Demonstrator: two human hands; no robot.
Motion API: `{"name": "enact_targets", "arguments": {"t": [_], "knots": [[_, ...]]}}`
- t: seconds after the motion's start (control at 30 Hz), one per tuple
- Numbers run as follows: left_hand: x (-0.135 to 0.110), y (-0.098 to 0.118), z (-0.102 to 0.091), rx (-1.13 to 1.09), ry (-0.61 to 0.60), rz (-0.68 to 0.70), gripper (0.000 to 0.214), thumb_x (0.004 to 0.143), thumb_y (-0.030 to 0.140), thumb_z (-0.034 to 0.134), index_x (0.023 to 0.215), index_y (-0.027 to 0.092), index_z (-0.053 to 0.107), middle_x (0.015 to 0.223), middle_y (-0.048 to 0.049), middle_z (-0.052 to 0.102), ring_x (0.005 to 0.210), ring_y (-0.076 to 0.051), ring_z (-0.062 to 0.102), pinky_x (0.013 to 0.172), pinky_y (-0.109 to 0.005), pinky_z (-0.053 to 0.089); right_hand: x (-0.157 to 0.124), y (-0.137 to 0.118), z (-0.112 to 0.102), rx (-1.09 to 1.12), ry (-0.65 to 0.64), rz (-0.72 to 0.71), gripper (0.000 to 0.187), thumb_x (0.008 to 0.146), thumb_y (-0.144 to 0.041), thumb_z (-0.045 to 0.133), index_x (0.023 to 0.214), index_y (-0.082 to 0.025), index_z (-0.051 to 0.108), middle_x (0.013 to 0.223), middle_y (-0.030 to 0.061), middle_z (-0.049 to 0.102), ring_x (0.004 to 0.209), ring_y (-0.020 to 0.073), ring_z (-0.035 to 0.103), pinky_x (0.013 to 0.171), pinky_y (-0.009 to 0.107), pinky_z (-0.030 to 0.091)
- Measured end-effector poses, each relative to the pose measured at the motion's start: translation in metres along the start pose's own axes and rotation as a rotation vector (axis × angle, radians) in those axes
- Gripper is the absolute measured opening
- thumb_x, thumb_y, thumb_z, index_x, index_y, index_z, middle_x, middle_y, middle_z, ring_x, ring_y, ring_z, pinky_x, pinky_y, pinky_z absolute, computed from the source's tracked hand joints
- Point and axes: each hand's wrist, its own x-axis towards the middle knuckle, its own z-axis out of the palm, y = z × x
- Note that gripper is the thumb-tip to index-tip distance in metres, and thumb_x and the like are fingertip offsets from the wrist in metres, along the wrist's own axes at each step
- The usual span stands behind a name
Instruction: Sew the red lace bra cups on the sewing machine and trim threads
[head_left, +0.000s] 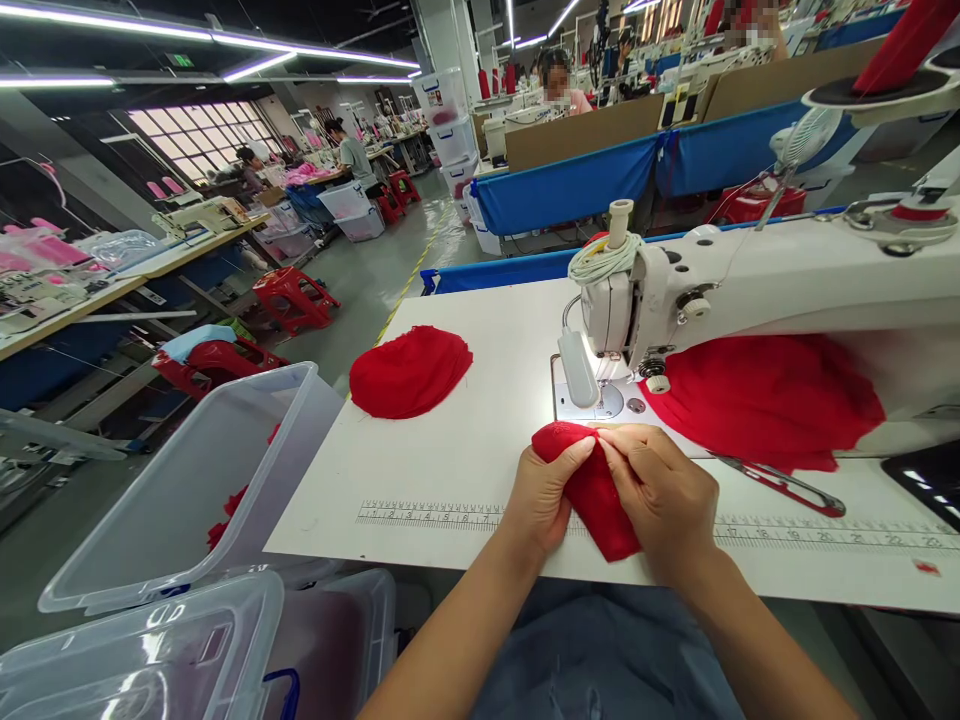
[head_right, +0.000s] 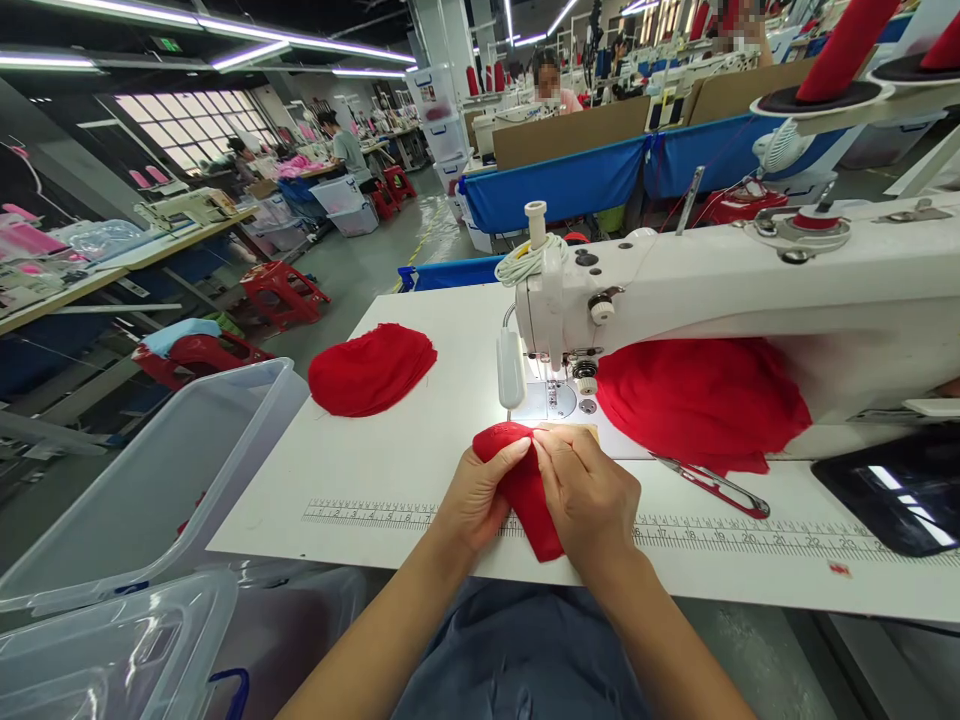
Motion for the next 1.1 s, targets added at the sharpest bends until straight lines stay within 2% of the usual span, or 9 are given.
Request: {"name": "enact_targets", "arguments": {"t": [0.17,0.4,0.47,0.6,0.73,0.83,0.97,1.1], "knots": [[-0.0012,0.0,-0.0014,0.072,-0.011,0.029,0.015,0.068,0.022,0.082,0.079,0.012,0.076,0.076,-0.0042,0.073,0.073,-0.013,0.064,0.076,-0.024,0.051,0.0021,-0.0007,0.0031,-0.089,0.002,-0.011,0.01,0.089,-0.01,0.058,0.087,-0.019,0.063,0.083,0.0007,0.073,0.072,0.0125,0.067,0.052,0.021,0.043],[-0.0008,0.0014,-0.0017,0.024,-0.045,-0.009,0.014,0.068,0.022,0.081,0.077,0.013,0.075,0.077,-0.0043,0.074,0.073,-0.013,0.064,0.077,-0.024,0.051,0.0025,0.0041,0.009,0.132,-0.058,0.231,0.011,0.091,-0.019,0.052,0.081,-0.021,0.057,0.078,0.0,0.066,0.054,0.0104,0.056,0.05,0.022,0.045],[-0.0002,0.0019,-0.0018,0.021,-0.049,-0.013,0.014,0.069,0.022,0.081,0.077,0.013,0.075,0.079,-0.0044,0.074,0.074,-0.013,0.064,0.079,-0.023,0.051,0.0033,0.0064,0.0088,0.163,-0.043,0.229,0.011,0.09,-0.018,0.052,0.081,-0.021,0.058,0.078,0.0,0.066,0.058,0.0114,0.058,0.052,0.022,0.046],[0.0013,0.0022,-0.0036,0.009,-0.035,-0.011,0.013,0.07,0.021,0.08,0.079,0.013,0.075,0.08,-0.0036,0.074,0.073,-0.012,0.064,0.078,-0.022,0.05,0.0025,0.0083,0.0075,0.196,-0.028,0.162,0.013,0.092,-0.015,0.053,0.087,-0.022,0.063,0.085,0.0019,0.069,0.077,0.015,0.066,0.068,0.025,0.051],[0.0022,0.0024,-0.0048,-0.005,-0.009,-0.021,0.016,0.068,0.021,0.082,0.081,0.013,0.075,0.079,-0.0036,0.074,0.072,-0.012,0.064,0.077,-0.023,0.05,-0.0014,0.0064,0.0062,0.137,-0.039,0.136,0.014,0.091,-0.014,0.056,0.097,-0.02,0.067,0.091,0.0047,0.068,0.079,0.016,0.067,0.066,0.025,0.05],[0.0021,0.0029,-0.004,-0.003,0.012,-0.034,0.019,0.066,0.022,0.083,0.081,0.013,0.074,0.08,-0.0047,0.074,0.074,-0.014,0.065,0.078,-0.025,0.051,-0.0026,0.0046,0.0057,0.085,-0.06,0.141,0.015,0.092,-0.017,0.056,0.103,-0.022,0.065,0.095,0.0053,0.067,0.077,0.0151,0.065,0.061,0.024,0.05],[0.0019,0.0036,-0.0029,-0.011,0.024,-0.038,0.019,0.066,0.021,0.083,0.08,0.013,0.073,0.08,-0.0044,0.073,0.075,-0.015,0.065,0.079,-0.026,0.051,-0.0016,0.0034,0.0056,0.074,-0.047,0.17,0.014,0.093,-0.02,0.054,0.105,-0.023,0.062,0.098,0.0053,0.065,0.06,0.0109,0.058,0.052,0.023,0.048],[0.0019,0.0043,-0.0037,-0.01,-0.013,-0.03,0.017,0.069,0.022,0.081,0.081,0.013,0.073,0.08,-0.0037,0.073,0.074,-0.014,0.064,0.078,-0.024,0.05,-0.0014,0.0042,0.0055,0.14,-0.035,0.171,0.009,0.093,-0.018,0.055,0.1,-0.022,0.06,0.093,0.0035,0.067,0.054,0.0096,0.054,0.053,0.024,0.048]]}}
